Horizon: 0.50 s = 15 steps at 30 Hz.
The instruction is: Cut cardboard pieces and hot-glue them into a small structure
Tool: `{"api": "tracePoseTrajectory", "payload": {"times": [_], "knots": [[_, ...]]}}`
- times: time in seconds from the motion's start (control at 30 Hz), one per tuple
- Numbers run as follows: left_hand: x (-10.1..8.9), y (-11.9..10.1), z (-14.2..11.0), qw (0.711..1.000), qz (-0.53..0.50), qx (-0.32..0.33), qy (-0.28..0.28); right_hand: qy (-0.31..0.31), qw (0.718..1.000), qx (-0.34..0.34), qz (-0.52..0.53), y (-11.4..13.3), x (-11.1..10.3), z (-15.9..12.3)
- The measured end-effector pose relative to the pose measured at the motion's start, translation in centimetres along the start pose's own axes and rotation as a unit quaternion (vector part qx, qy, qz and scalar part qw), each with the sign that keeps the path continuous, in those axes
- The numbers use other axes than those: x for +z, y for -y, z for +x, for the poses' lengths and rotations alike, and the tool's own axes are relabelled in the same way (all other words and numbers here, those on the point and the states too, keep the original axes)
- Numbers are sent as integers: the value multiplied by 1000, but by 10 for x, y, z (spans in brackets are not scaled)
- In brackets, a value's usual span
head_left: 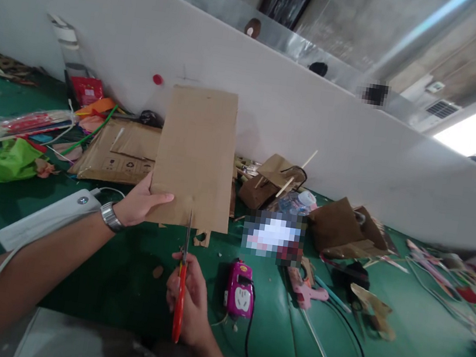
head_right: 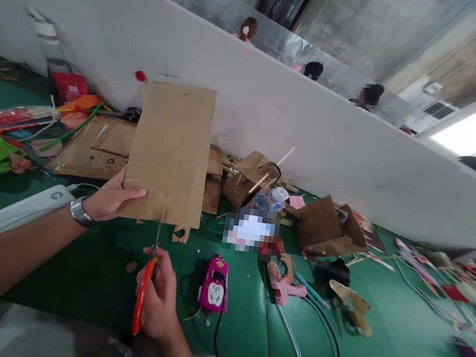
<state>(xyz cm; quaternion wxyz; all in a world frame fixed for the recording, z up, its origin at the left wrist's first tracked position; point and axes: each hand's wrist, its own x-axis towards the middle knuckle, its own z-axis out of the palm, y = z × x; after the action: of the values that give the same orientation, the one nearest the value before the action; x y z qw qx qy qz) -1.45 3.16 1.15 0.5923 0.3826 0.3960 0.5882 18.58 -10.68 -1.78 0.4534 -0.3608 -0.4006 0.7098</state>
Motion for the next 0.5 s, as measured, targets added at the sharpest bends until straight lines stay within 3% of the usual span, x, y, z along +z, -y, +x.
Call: {"api": "tracePoseTrajectory", "payload": {"times": [0.5], "knots": [[-2,6,2,1000,4,18,15,8,1000,4,-20,2,-1,2]]}}
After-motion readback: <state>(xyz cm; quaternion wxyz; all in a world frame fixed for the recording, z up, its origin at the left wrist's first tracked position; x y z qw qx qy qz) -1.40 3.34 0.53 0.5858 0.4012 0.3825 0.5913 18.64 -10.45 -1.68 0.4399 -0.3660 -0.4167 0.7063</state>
